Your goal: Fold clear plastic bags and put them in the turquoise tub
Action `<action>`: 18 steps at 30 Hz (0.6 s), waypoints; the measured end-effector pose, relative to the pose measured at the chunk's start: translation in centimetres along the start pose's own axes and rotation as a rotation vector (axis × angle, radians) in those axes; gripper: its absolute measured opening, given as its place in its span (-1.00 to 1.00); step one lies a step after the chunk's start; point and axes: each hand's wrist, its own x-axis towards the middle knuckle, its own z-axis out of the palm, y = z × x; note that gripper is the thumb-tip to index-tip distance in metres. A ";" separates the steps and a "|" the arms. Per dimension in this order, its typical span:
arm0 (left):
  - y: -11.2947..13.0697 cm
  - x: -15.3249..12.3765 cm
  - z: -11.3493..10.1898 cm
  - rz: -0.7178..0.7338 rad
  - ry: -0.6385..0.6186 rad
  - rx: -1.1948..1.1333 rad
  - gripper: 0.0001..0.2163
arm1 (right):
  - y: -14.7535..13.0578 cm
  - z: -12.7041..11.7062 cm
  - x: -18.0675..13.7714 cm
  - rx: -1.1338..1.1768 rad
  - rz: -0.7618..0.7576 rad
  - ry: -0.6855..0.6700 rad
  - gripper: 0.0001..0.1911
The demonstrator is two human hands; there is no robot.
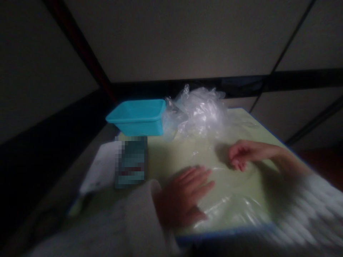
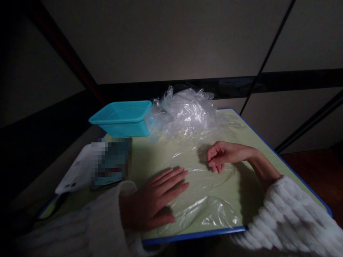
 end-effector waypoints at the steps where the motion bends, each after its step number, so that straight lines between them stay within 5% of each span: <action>1: -0.1 0.1 0.0 -0.045 0.012 0.011 -0.36 | -0.3 0.5 0.5 -0.023 -0.101 0.104 -0.67; 3: -0.2 0.1 0.2 -0.112 0.009 0.011 -0.35 | -0.7 1.5 1.5 -0.091 -0.280 0.367 -0.69; 6: -0.5 -0.1 0.3 -0.099 -0.029 -0.028 -0.32 | -1.1 2.5 2.3 -0.170 -0.338 0.479 -0.73; 11: -0.6 -0.3 0.0 -0.012 -0.021 -0.038 -0.30 | -0.4 2.6 2.6 -0.567 -0.426 0.435 -0.62; 18: -0.5 -0.1 0.2 -0.155 -0.033 0.023 -0.22 | 2.2 3.2 4.1 -0.936 -0.415 0.332 -0.33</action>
